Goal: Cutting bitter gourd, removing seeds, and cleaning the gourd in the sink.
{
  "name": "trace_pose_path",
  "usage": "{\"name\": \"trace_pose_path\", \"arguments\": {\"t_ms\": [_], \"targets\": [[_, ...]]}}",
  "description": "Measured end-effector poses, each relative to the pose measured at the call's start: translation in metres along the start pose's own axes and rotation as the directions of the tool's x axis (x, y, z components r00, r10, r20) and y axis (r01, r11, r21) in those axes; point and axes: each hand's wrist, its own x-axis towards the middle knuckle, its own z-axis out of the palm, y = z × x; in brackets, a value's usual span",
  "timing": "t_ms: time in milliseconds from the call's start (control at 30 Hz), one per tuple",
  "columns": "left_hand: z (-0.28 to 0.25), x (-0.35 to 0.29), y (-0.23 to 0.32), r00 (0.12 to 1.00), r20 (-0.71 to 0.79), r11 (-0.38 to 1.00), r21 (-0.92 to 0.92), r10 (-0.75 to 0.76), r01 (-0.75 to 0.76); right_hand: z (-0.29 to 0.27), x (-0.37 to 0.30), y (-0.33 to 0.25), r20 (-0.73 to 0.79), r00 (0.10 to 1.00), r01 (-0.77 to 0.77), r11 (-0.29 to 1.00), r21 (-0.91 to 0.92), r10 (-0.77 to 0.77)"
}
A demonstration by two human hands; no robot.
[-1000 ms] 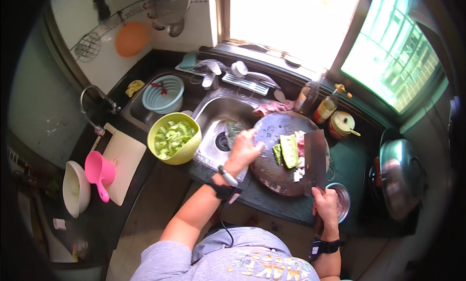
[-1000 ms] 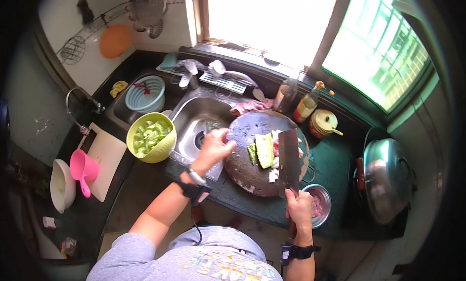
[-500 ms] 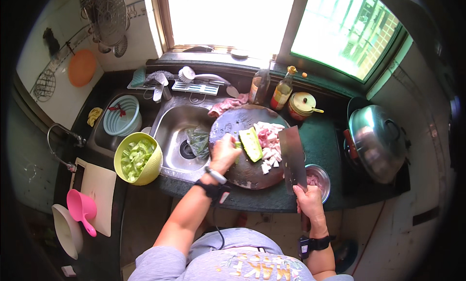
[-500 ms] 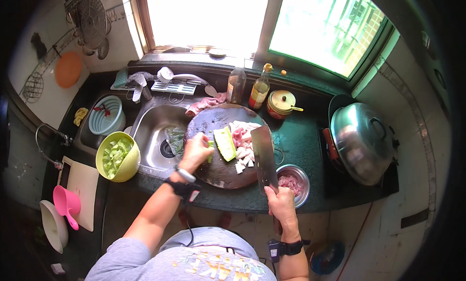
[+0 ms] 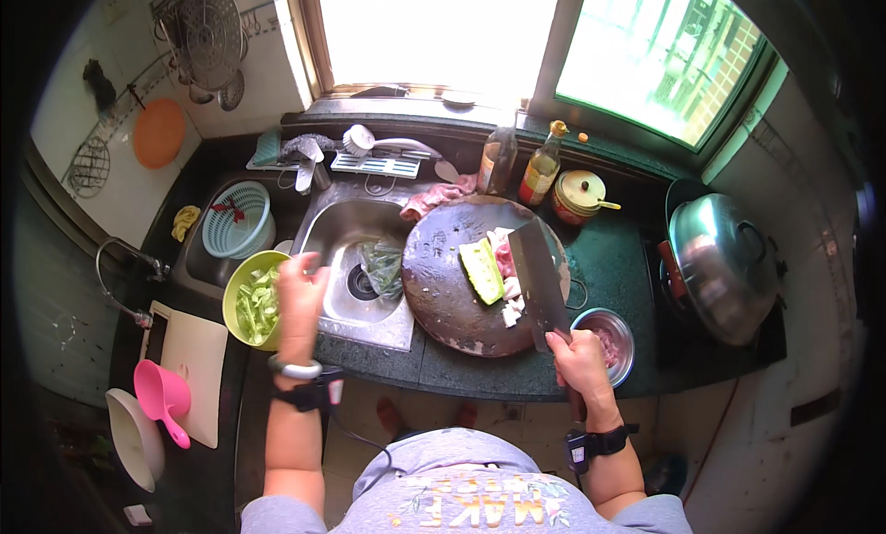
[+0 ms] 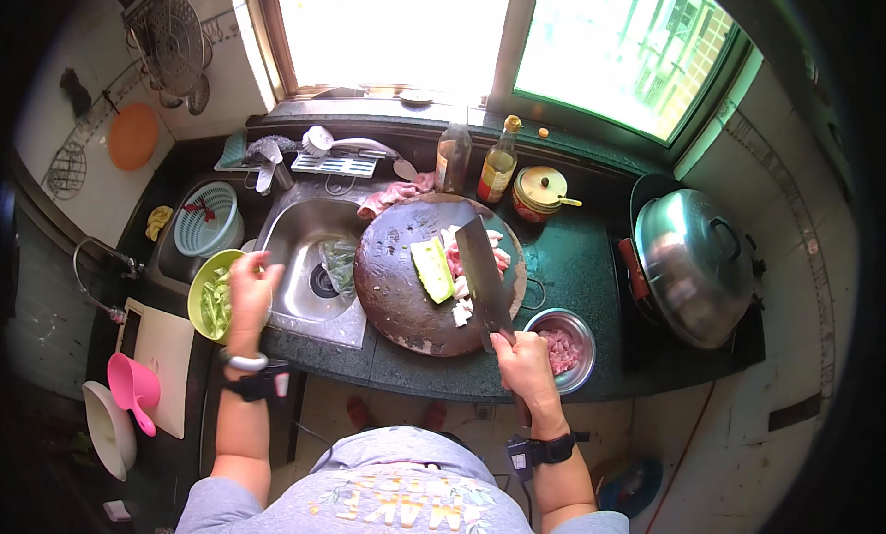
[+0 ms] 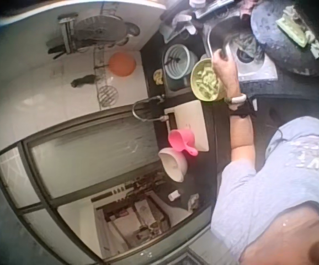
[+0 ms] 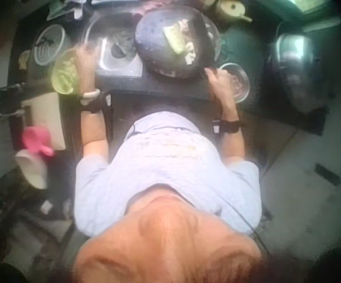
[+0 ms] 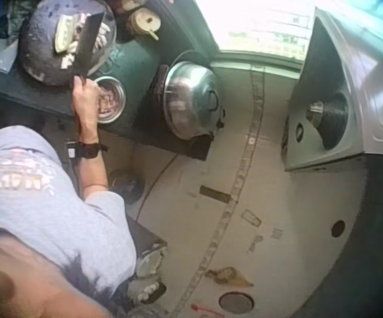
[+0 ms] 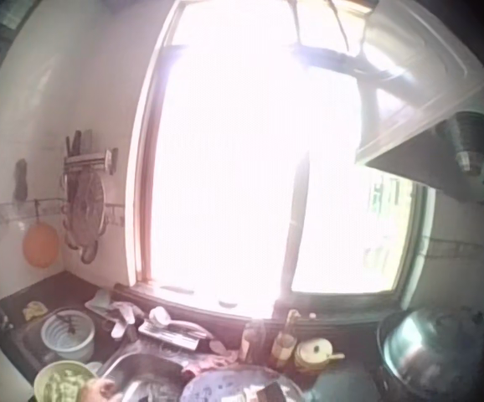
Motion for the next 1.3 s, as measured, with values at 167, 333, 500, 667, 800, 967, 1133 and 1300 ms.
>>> {"name": "trace_pose_path", "arguments": {"t_ms": [167,333,500,667,800,967,1133,1300], "targets": [[0.144,-0.018,0.062,0.822,0.561,0.975,-0.112,-0.097,0.191,0.000,-0.010,-0.008,-0.022,1.000,-0.005,0.994,0.109,0.007],[0.213,-0.006,0.096,0.772,0.614,0.950,-0.109,-0.168,0.294,-0.009,-0.033,-0.004,-0.027,0.997,-0.063,0.986,0.152,0.068],[0.208,0.004,0.104,0.664,0.716,0.806,-0.253,-0.215,0.534,-0.017,-0.050,0.008,-0.083,0.988,-0.116,0.979,0.165,0.130],[0.159,-0.003,0.069,0.730,0.610,0.652,-0.424,-0.309,0.629,-0.008,-0.043,-0.004,-0.052,0.992,-0.101,0.979,0.176,0.111],[0.125,-0.031,0.043,0.704,0.613,0.549,-0.471,-0.360,0.691,0.030,-0.018,-0.012,-0.052,0.987,0.152,0.988,-0.004,-0.152],[0.117,-0.054,0.030,0.655,0.630,0.453,-0.481,-0.417,0.751,0.072,0.004,-0.034,0.017,0.944,0.324,0.913,-0.247,-0.330],[0.123,-0.056,0.026,0.677,0.607,0.483,-0.483,-0.416,0.730,0.091,0.014,-0.047,0.046,0.934,0.347,0.867,-0.358,-0.355],[0.130,-0.058,0.028,0.681,0.604,0.497,-0.476,-0.415,0.725,0.095,0.025,-0.047,0.062,0.950,0.306,0.878,-0.369,-0.305]]}}
